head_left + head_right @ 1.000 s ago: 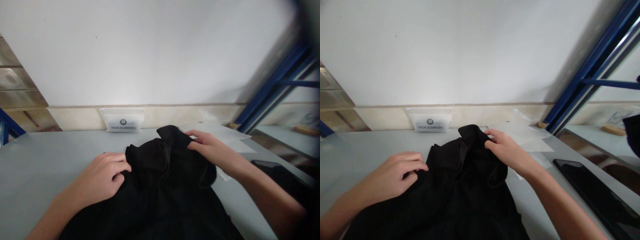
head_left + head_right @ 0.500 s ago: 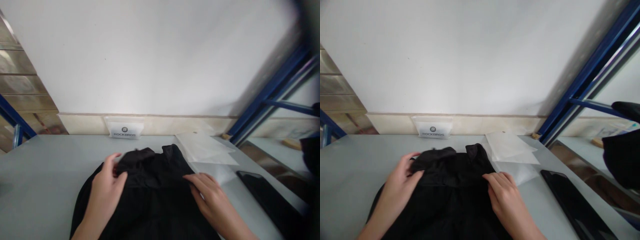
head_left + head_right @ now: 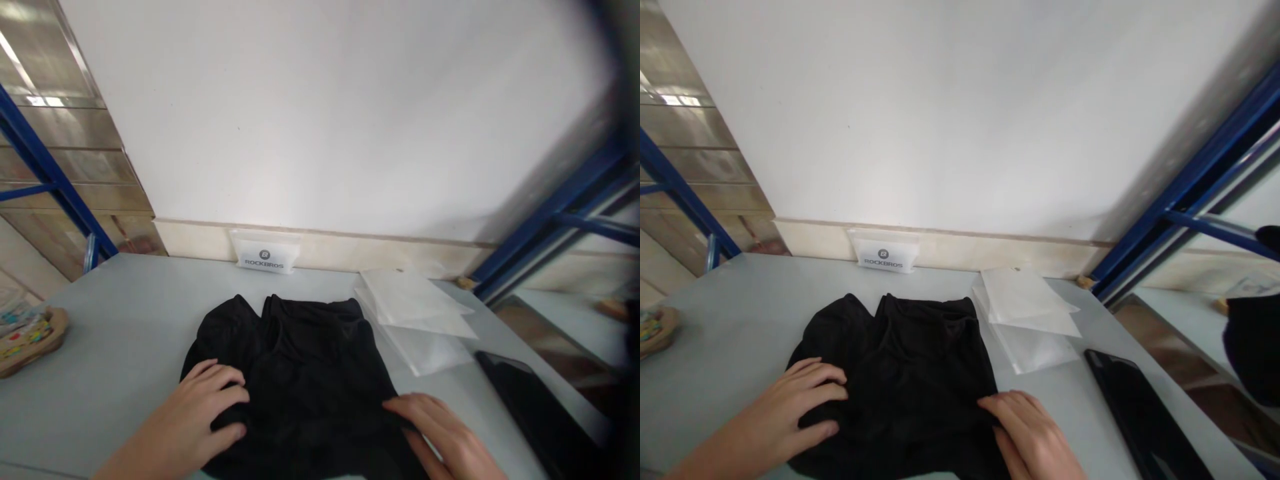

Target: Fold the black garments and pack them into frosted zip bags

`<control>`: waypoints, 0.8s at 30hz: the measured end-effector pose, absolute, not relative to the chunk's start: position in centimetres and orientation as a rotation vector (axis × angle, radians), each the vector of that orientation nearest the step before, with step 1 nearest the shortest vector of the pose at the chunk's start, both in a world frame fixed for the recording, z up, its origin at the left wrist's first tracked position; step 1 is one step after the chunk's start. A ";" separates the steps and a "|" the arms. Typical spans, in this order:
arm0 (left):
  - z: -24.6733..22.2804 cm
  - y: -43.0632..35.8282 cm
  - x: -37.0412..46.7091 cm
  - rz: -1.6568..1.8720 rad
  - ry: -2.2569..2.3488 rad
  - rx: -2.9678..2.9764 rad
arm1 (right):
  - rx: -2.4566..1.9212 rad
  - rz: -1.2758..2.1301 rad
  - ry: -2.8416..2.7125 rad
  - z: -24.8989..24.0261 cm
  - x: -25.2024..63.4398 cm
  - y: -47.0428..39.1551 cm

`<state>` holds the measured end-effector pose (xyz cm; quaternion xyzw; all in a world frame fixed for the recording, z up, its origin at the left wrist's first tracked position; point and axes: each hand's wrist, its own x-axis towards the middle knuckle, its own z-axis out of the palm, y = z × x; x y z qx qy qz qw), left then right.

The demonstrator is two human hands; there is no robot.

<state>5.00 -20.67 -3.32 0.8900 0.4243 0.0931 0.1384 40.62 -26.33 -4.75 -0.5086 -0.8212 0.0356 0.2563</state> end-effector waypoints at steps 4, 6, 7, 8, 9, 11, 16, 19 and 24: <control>-0.1 -18.0 3.8 0.434 1.188 2.525 | -1.463 0.256 -2.039 0.1 40.7 -21.8; 2.3 -15.3 3.5 0.730 1.256 2.585 | -1.428 0.203 -2.001 3.0 40.5 -18.2; 3.8 -13.7 3.6 0.922 1.374 2.598 | -1.413 0.138 -1.982 4.6 40.5 -16.3; 5.3 -12.1 3.8 1.011 1.439 2.596 | -1.407 0.099 -1.956 6.2 40.4 -14.6; 6.9 -10.6 4.0 1.062 1.479 2.601 | -1.400 0.075 -1.939 7.7 40.3 -13.1; 9.7 -8.4 4.5 1.111 1.551 2.628 | -1.368 0.022 -1.909 10.5 40.2 -11.1; 12.4 -9.7 4.2 1.233 1.704 2.763 | -1.350 -0.109 -1.854 12.8 41.4 -13.4; 9.0 -14.0 3.2 1.129 1.581 3.056 | -1.405 -0.161 -1.944 9.2 42.8 -17.9; -2.1 -21.9 1.7 0.749 0.873 3.299 | -1.213 0.009 -2.253 -2.7 43.3 -25.8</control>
